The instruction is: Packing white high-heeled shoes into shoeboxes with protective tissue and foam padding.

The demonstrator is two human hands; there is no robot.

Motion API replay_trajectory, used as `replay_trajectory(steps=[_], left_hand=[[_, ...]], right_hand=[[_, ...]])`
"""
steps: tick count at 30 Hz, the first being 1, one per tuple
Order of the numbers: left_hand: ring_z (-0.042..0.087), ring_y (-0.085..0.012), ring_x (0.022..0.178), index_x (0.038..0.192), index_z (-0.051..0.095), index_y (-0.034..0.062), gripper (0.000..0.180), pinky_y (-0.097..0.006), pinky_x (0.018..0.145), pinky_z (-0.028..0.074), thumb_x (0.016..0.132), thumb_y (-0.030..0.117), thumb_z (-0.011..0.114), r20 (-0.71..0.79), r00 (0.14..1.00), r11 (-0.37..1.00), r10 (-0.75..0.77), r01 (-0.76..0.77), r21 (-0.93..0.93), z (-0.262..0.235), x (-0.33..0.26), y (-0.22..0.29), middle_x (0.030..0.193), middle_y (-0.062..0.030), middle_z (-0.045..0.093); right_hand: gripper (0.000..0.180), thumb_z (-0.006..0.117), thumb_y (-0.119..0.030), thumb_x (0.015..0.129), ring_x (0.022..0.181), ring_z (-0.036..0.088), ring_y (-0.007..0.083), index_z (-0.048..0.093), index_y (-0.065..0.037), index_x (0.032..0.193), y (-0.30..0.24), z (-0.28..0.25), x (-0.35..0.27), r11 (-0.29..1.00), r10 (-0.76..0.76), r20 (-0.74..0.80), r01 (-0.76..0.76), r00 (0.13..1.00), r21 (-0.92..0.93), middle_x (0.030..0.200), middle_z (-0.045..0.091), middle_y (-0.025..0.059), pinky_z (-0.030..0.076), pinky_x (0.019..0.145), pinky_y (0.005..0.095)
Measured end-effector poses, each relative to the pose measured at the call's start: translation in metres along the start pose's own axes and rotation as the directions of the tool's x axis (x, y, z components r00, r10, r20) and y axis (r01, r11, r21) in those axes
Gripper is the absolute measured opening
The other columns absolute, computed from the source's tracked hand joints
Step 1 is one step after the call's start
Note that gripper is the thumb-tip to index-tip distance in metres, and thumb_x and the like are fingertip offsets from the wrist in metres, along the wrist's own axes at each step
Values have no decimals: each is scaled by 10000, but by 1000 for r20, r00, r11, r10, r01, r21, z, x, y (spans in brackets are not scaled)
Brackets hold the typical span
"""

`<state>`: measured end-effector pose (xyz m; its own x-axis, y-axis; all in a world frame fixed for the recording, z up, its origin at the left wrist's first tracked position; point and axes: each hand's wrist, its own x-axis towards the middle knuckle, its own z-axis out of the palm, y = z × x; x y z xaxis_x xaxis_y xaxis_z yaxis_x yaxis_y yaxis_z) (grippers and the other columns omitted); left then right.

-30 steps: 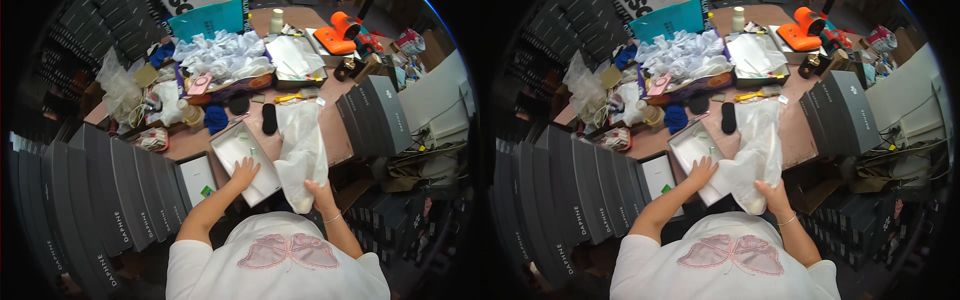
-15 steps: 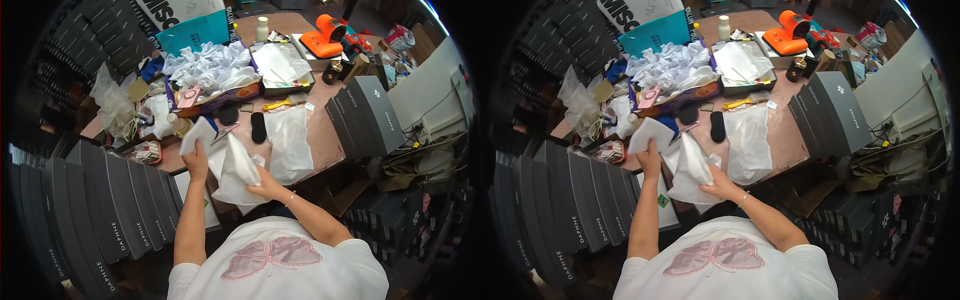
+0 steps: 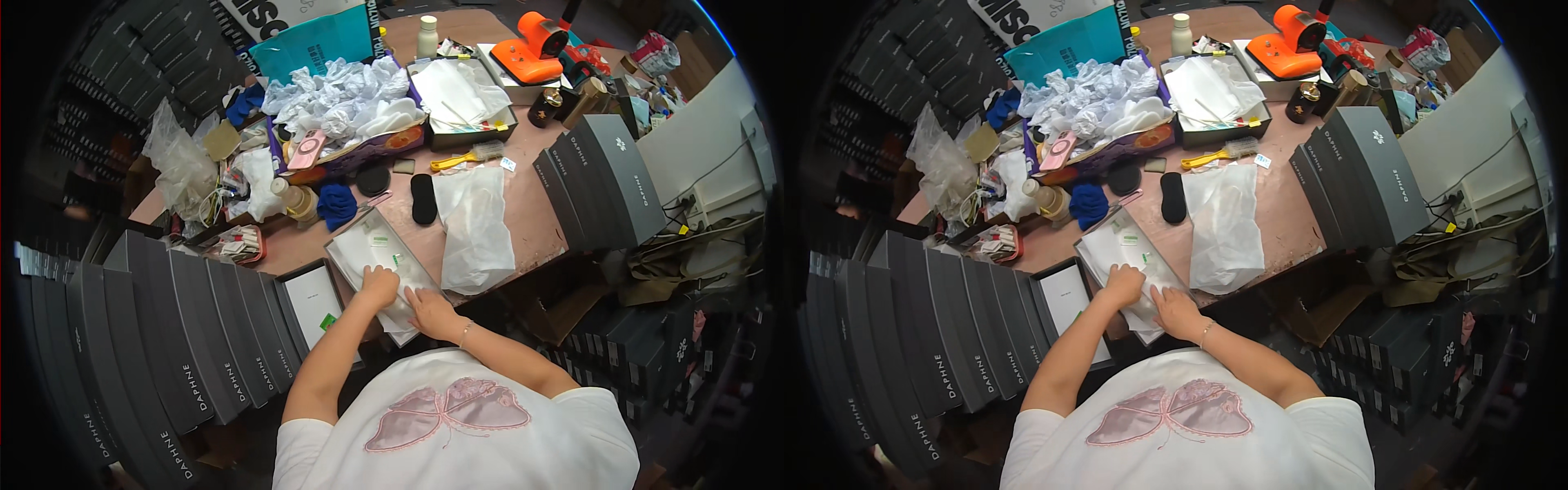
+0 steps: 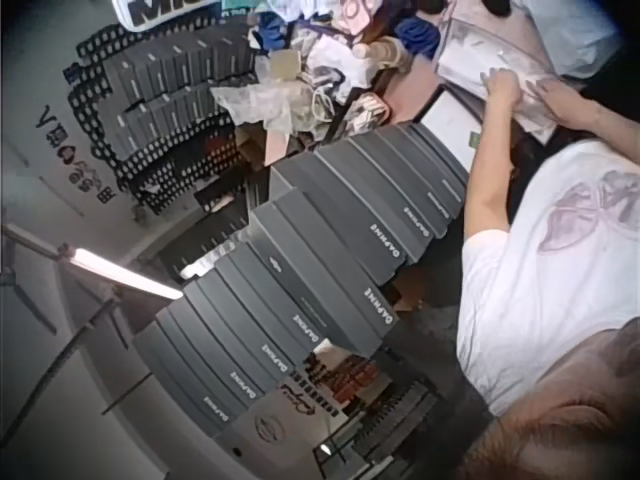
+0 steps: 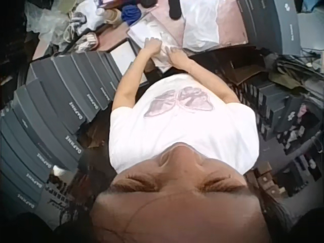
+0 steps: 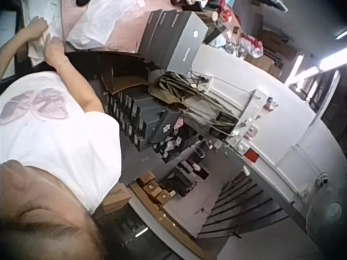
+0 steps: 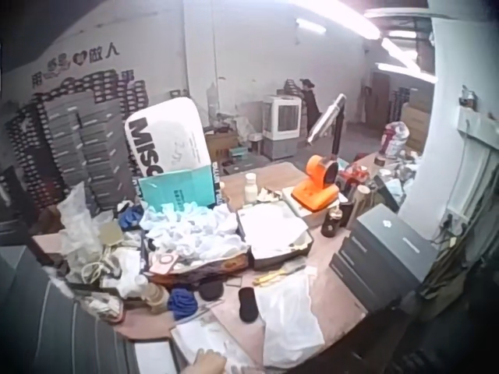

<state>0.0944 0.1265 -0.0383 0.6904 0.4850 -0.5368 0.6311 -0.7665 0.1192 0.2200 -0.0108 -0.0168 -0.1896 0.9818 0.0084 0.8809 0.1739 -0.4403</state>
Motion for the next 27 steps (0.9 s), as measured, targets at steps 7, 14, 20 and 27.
replay_trajectory(steps=[7,14,20,27], left_hand=[[532,-299,1171,1177,628,98,523,-576,1090,155,725,362,620,82,987,807,140,-65,-587,14,-1,-48,1192,-139,620],[496,-290,1216,1233,557,23,489,-456,1049,336,827,288,616,-318,948,383,1,-294,-875,-29,-13,7,1247,-184,565],[467,-309,1232,1383,364,12,682,-428,1013,394,915,484,515,157,984,-603,-80,77,-794,-31,50,45,1343,-186,463],[466,-222,1224,1335,433,74,496,-375,998,412,932,360,481,81,946,-778,313,305,-550,-59,20,98,1288,-123,510]], right_hand=[[753,718,-227,765,1108,531,393,347,-57,1399,14,-85,-21,997,26,-206,-11,978,75,1270,486,241,454,912,405],[677,659,-98,752,1076,549,408,384,-41,1368,140,-60,-73,739,659,-375,-468,652,485,1166,552,266,446,910,413],[326,515,25,791,937,590,369,555,-29,1110,147,-155,4,947,230,-489,-77,842,313,972,609,198,471,812,403],[192,547,26,757,852,583,327,582,-29,937,10,-215,25,876,-200,-124,234,972,422,863,582,138,471,744,372]])
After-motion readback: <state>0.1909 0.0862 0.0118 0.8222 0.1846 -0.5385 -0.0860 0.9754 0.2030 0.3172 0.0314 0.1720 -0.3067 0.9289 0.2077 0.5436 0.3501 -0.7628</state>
